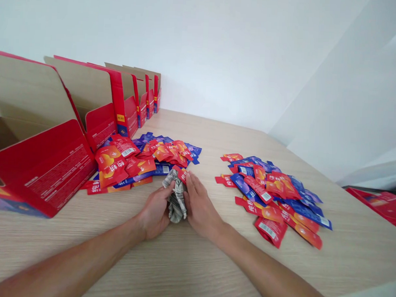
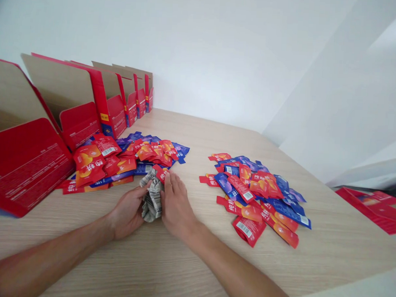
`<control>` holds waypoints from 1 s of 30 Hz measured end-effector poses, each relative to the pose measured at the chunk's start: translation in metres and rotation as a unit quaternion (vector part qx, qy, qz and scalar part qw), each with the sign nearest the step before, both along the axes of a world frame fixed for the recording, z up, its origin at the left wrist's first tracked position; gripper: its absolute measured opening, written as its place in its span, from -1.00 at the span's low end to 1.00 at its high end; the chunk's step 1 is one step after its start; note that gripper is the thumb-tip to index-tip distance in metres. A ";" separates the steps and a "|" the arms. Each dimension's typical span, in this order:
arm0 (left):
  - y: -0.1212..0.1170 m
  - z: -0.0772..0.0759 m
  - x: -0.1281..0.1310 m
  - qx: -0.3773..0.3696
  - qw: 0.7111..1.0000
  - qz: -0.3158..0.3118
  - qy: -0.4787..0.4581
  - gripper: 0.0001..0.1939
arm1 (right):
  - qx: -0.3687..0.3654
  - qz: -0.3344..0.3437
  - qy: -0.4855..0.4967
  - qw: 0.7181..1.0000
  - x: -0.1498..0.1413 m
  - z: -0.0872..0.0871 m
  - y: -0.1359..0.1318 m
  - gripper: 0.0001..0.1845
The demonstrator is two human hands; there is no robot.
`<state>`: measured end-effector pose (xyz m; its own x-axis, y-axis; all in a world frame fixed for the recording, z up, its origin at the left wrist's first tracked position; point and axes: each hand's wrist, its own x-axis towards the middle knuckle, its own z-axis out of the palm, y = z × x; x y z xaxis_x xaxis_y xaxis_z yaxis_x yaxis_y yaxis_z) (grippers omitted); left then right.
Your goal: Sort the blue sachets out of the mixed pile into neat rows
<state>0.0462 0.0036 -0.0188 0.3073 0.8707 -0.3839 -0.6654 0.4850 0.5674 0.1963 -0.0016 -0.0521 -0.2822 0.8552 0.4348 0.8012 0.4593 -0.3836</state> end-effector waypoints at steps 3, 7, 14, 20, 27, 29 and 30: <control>-0.001 0.001 0.000 -0.005 1.000 0.003 0.010 -0.81 | -0.011 -0.002 0.026 1.000 -0.008 -0.003 -0.006 -0.38; -0.003 -0.001 -0.002 -0.002 1.000 0.001 0.015 -0.80 | 0.006 0.000 0.030 1.000 -0.008 0.005 -0.015 -0.41; -0.005 0.001 -0.004 0.000 1.000 -0.002 0.022 -0.82 | 0.021 0.062 0.010 0.998 -0.001 0.024 -0.038 -0.42; -0.008 0.009 -0.001 0.019 0.999 -0.033 0.015 -0.78 | -0.050 -0.035 0.250 0.966 0.014 0.051 -0.019 -0.52; -0.005 0.001 -0.003 0.014 1.000 -0.017 0.014 -0.76 | -0.010 -0.028 0.132 0.991 -0.002 0.011 -0.003 -0.46; -0.004 0.001 -0.004 0.012 1.000 -0.003 0.009 -0.76 | -0.014 0.000 0.087 0.996 -0.009 0.006 -0.012 -0.42; -0.003 0.001 -0.005 0.010 1.000 0.003 0.009 -0.76 | -0.018 0.009 0.069 0.997 -0.011 0.005 -0.018 -0.38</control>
